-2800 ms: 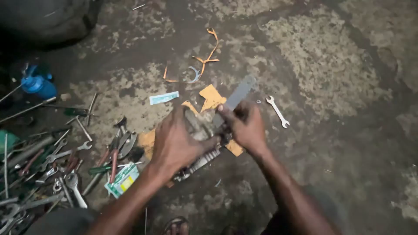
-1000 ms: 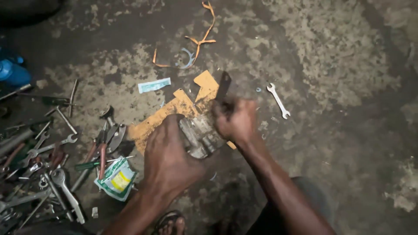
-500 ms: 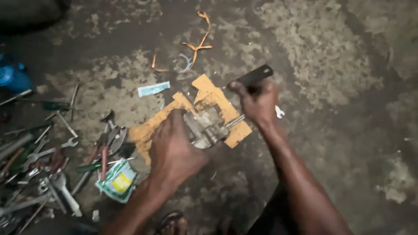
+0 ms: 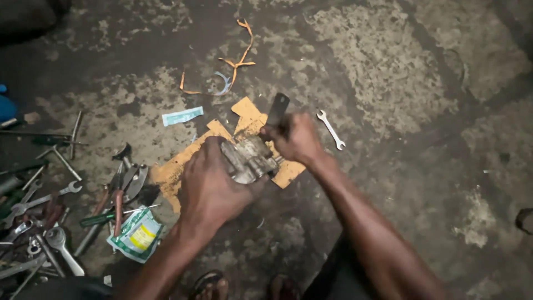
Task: Filing and cleaning a metal engine component in an auto repair workshop.
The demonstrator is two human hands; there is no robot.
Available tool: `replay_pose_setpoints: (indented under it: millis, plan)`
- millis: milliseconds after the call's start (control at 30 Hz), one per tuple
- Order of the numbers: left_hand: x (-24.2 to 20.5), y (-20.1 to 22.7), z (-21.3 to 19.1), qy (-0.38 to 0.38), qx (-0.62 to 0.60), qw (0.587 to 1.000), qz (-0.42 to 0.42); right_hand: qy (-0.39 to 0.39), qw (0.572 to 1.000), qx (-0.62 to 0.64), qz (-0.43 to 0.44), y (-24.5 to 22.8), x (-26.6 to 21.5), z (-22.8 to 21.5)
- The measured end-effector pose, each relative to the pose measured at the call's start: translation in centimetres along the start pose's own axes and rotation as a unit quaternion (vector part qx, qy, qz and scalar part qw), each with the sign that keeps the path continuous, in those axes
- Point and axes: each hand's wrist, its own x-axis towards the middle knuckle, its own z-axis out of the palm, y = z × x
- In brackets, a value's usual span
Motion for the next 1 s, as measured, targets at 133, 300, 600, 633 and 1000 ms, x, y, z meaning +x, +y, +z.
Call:
replay_pose_setpoints:
  millis: [133,300,600,633,1000]
  plan:
    - [0.4,-0.4,0.1,0.028,0.0,0.999,0.026,-0.088,0.992,0.094,0.003,1.0,2.9,-2.5]
    - [-0.4,0.0,-0.2,0.018,-0.011,1.0,0.018,-0.065,0.994,-0.083,-0.02,1.0,2.3,-1.9]
    - [0.3,-0.2,0.1,0.023,-0.014,0.999,0.017,-0.097,0.992,-0.008,0.079,-1.2,2.6,-3.5]
    - [0.6,-0.2,0.0,0.028,-0.014,0.999,0.016,-0.097,0.992,-0.008,0.074,-0.3,3.2,-3.5]
    - [0.7,-0.5,-0.1,0.022,-0.008,1.0,0.007,0.021,0.98,0.198,0.016,-1.6,3.1,-1.6]
